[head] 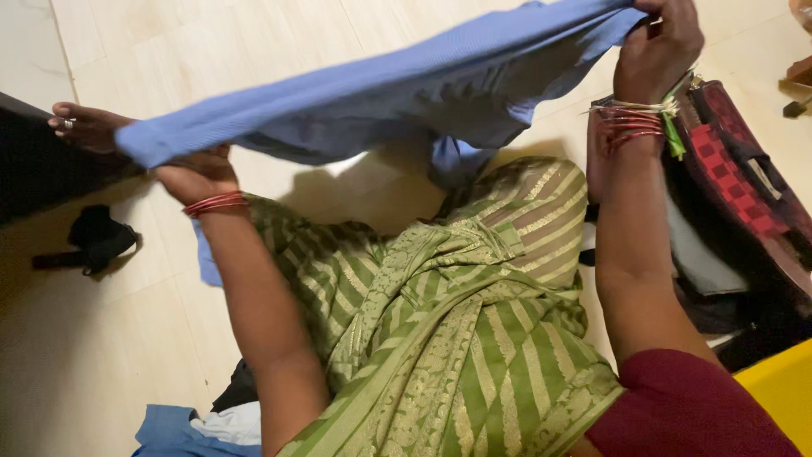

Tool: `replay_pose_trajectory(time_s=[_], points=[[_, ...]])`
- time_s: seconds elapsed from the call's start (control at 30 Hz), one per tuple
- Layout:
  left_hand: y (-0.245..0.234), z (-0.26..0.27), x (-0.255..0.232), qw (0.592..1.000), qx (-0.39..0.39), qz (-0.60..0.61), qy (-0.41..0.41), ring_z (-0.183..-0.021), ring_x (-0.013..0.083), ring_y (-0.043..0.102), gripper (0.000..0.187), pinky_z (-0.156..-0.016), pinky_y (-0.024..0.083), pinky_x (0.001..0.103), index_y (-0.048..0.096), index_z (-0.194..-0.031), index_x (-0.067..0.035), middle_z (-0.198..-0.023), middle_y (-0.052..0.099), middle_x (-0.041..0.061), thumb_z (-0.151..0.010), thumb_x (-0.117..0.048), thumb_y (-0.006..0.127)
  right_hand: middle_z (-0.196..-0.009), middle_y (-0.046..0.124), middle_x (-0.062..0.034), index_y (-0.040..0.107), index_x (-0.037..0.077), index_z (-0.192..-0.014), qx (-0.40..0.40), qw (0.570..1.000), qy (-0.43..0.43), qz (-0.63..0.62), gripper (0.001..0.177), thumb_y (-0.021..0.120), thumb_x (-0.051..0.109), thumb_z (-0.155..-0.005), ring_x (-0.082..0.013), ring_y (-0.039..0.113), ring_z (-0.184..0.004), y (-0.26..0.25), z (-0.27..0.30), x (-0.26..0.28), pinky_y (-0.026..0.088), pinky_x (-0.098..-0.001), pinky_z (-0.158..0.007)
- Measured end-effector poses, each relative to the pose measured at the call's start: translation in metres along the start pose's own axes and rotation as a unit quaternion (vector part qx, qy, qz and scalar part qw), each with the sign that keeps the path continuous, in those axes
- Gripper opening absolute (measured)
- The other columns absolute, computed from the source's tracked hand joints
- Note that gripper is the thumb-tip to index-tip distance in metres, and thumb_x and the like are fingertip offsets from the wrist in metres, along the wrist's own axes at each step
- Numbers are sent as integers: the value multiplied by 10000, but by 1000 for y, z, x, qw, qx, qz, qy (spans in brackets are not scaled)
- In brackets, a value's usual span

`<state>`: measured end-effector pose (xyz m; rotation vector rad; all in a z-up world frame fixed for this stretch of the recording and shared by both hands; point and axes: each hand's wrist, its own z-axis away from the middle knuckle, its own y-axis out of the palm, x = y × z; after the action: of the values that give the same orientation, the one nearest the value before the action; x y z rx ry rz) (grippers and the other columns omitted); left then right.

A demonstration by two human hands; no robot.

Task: The person buttons a blue shirt while sitting on the floor, smooths the fabric by hand, folds the sleeves and body into a rectangle, and places the folded garment into a bag.

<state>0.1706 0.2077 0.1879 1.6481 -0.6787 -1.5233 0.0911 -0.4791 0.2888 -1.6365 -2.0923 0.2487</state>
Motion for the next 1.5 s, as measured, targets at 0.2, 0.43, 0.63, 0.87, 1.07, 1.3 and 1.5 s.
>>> replay_pose_trajectory(time_s=[0.2, 0.43, 0.63, 0.87, 1.07, 1.3, 1.5], points=[[64, 64, -74, 961, 68, -213, 160, -1035, 318, 540, 459, -911, 516, 445, 447, -1283, -87, -1203, 496, 129, -1005, -438, 552, -993, 705, -73, 652, 22, -1146, 187, 892, 201, -360, 182, 587, -110, -1039, -118, 665, -809, -39, -24, 38, 521, -245, -672], [70, 41, -67, 822, 43, -485, 296, -1308, 319, 397, 586, -1123, 405, 421, 243, -1454, -135, -1453, 288, 103, -1040, -258, 640, -857, 673, -42, 614, 41, -1050, 368, 598, 366, -610, 64, 554, 31, -1072, -71, 640, -698, -72, -14, 72, 485, -197, -616], [80, -23, -44, 663, 111, -601, 433, -1542, 321, 275, 840, -1304, 311, 401, 68, -1600, -175, -1667, 110, 81, -1070, -103, 716, -1055, 686, -116, 511, 27, -1216, 198, 575, 448, -655, 203, 538, 3, -1017, -217, 706, -1022, 59, 18, 63, 629, -450, -1077], [48, 7, 46, 768, 108, -607, 171, -1226, 213, 658, 830, -1085, 558, 358, 284, -1695, -153, -1452, 629, 132, -1008, -59, 740, -1684, 91, -299, -8, 143, -1642, 325, 803, 310, -391, 1066, 836, 313, -1013, -454, 93, -1590, 171, 157, 30, 307, -544, -1237], [-47, 53, 161, 803, 51, -594, 10, -735, 154, 687, 218, -710, 555, 306, 724, -1045, -66, -835, 745, 64, -928, -250, 714, -1475, 462, -260, 351, 89, -1520, 708, 698, 99, -36, 1057, 921, 412, -690, -459, 468, -1345, 152, 237, 75, 423, -529, -1115], [-49, 112, 205, 504, 36, -845, -178, -1436, 394, 305, 609, -1080, 303, 671, 547, -1422, -260, -1606, 270, 152, -864, -468, 676, -1259, 554, -204, 476, 57, -1401, 582, 798, 93, 127, 851, 882, 253, -679, -442, 588, -1074, 186, 284, 103, 495, -598, -857], [-74, 109, 189, 450, -6, -873, -188, -1520, 421, 105, 724, -1169, 116, 688, 422, -1533, -258, -1681, 56, 142, -898, -554, 606, -1205, 592, -194, 668, 130, -1179, 580, 808, 18, 100, 414, 772, 179, -781, -407, 628, -1039, 179, 307, 150, 521, -519, -864]])
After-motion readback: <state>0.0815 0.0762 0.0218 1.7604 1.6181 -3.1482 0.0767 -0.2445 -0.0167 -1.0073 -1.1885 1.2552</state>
